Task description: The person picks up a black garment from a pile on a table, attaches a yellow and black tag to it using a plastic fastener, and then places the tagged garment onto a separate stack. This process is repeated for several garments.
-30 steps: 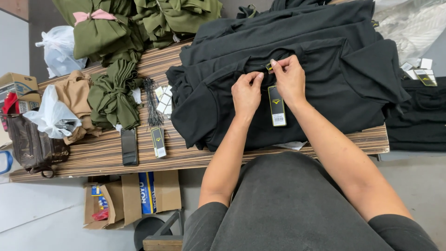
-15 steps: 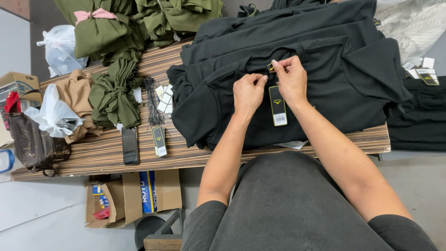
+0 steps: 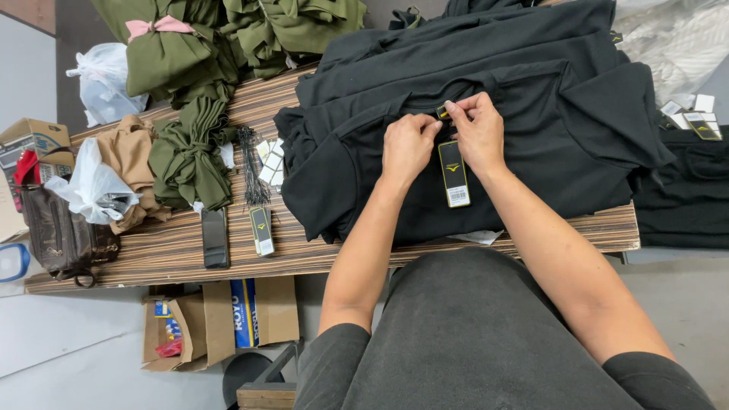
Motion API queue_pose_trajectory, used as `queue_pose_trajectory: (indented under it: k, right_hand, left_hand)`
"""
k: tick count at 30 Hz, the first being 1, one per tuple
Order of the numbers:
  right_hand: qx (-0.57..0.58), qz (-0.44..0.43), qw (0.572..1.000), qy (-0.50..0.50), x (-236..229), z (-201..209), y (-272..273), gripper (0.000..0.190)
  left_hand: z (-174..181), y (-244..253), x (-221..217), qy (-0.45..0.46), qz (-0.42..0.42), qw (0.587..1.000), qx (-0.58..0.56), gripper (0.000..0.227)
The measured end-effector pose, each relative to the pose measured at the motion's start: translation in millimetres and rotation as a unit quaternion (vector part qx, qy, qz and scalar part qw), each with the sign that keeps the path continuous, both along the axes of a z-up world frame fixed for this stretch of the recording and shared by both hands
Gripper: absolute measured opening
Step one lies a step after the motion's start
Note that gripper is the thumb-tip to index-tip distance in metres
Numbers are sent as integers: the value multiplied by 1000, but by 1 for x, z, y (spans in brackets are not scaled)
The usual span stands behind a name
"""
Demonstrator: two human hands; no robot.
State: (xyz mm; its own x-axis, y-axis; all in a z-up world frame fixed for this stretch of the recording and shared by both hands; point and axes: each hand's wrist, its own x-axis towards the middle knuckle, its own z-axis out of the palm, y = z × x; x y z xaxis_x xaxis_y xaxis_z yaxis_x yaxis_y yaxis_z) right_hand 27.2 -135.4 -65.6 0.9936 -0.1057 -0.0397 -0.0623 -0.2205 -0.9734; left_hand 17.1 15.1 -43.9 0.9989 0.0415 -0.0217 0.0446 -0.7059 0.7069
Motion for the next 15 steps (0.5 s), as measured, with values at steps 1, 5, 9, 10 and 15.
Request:
queue_pose_trajectory:
  k: [1,5,9,10,15]
  right_hand:
    - [1,0,1000,0,0,-1,0,26]
    - [27,2,1000,4,2,-4,-3,24]
    - [39,6,999,12,3,-3,-4,25]
    - [40,5,999,12,2,-2,-4,25]
    - [46,10,999,21,2,-2,-4,24]
  left_hand:
    - [3,1,1,0,0,1000,1,20]
    - [18,0,8,32,3,999,13,22]
    - [26,-3,5,7,7,999,-50,27]
    - [26,-3,4,8,5,999,-49,27]
    - [16,0,1,-64,-36,997,16,18]
